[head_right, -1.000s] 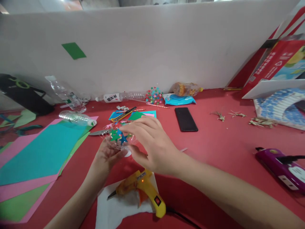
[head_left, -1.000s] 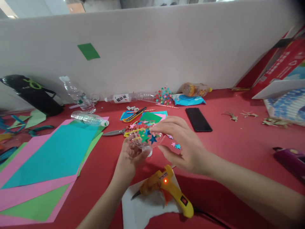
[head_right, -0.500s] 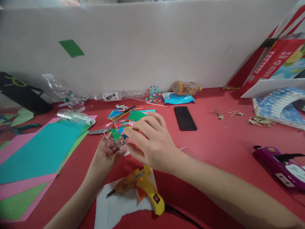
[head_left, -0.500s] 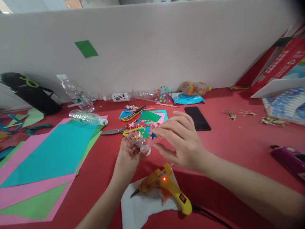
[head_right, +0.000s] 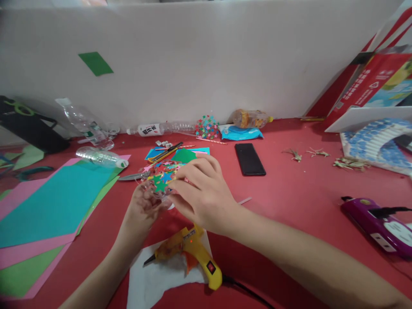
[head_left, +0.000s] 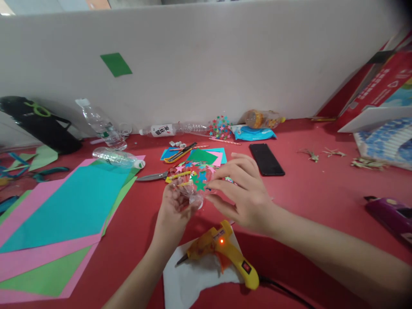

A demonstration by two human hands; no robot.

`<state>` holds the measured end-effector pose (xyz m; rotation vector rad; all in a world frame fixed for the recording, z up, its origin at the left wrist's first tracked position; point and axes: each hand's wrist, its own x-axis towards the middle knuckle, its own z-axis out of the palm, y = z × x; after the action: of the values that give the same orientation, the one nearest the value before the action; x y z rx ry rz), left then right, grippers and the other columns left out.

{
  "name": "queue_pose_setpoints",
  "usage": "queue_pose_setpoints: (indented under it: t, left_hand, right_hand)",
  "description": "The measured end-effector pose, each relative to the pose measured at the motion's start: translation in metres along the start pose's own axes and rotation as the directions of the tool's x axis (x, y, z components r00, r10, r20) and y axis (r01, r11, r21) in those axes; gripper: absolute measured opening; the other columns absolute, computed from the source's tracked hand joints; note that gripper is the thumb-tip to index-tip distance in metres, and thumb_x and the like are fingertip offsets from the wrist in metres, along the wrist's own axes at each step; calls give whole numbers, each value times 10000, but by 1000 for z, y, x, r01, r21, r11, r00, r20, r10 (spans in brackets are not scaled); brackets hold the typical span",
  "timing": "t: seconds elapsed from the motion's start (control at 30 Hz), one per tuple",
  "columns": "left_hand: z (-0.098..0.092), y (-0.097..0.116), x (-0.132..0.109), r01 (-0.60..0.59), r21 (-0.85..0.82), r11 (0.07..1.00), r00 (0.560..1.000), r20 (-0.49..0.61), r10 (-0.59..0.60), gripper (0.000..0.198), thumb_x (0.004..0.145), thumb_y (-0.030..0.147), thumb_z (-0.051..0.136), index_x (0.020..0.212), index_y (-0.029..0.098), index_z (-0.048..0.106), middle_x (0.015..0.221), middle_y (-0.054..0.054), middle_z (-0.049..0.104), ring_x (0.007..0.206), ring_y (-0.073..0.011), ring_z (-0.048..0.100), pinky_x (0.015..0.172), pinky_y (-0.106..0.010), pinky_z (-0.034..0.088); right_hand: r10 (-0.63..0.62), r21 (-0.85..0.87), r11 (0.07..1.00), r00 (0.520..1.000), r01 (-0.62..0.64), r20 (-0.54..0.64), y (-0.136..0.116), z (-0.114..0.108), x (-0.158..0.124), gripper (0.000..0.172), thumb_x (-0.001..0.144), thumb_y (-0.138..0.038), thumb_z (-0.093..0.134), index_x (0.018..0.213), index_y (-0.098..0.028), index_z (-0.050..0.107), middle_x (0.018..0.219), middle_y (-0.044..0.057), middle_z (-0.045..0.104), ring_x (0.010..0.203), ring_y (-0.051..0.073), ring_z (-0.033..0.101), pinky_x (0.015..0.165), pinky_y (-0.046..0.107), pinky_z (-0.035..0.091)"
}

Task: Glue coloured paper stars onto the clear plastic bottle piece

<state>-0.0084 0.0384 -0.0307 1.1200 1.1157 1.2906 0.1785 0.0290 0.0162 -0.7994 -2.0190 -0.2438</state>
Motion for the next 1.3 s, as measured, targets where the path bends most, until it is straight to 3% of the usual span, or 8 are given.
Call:
queue_pose_setpoints:
  t: [0.37,0.47,0.73,0.93,1.03,1.17,1.23,1.3]
  left_hand:
    - [5,0,-7,-16,51,999,999,-51,19,710,566,219,813,1156,269,421,913,16,649,843,-181,674,757,-303,557]
    - [5,3,-8,-13,56,998,999,-40,15,697,579,252,814,1158,266,426,954,-3,662,861,-187,680,763,-308,558]
    - [4,4,-6,-76,18,997,997,-18,77,586,609,257,807,1080,259,457,949,0,672,831,-171,685,757,-296,565]
    - [0,4,-8,2,-16,1000,999,-54,-3,640,603,295,819,1142,266,473,1020,-14,654,892,-180,677,809,-317,567]
    - [-6,1,-8,9,0,1000,996,-84,-9,670,579,300,837,1159,249,506,1052,-45,659,952,-211,668,847,-337,559]
    - [-16,-6,-3,61,-20,998,994,-94,-62,750,550,297,841,1236,277,537,1113,-67,655,966,-245,675,839,-375,569]
    - [-21,-8,0,78,-29,996,996,-42,-80,743,555,314,837,1243,297,557,1109,-73,664,941,-264,685,798,-399,585]
    - [-26,-7,2,74,-9,997,997,10,-74,700,573,340,833,1226,316,584,1110,-69,676,925,-265,689,773,-398,593]
  right_hand:
    - [24,23,999,998,-22,-56,-1,-2,3,99,899,-165,603,843,-240,634,838,-6,686,845,171,574,958,428,421]
    - [22,8,1000,999,-22,-38,-2,-2,2,58,885,-182,628,908,-234,639,883,8,684,869,181,568,968,437,416]
    - [40,80,996,999,-41,7,-3,-5,3,186,836,-198,639,1015,-216,592,970,30,701,932,207,597,993,457,404]
    - [55,121,991,998,-55,6,-3,-10,4,242,817,-180,622,1050,-240,599,1003,30,696,942,218,613,996,473,399]
    - [126,209,970,992,-125,7,-2,-13,6,214,851,-166,584,1051,-236,613,1040,50,677,1003,219,614,980,455,425]
    - [403,379,840,914,-389,47,8,-6,7,178,903,-247,568,1077,-226,602,1159,82,612,1142,218,564,982,424,459]
    - [549,471,681,816,-561,180,16,2,5,297,909,-344,574,1184,-235,548,1248,96,576,1154,219,569,960,425,492]
    - [607,526,464,688,-713,397,22,10,3,386,916,-421,553,1254,-246,489,1246,99,589,1085,216,621,859,404,558]
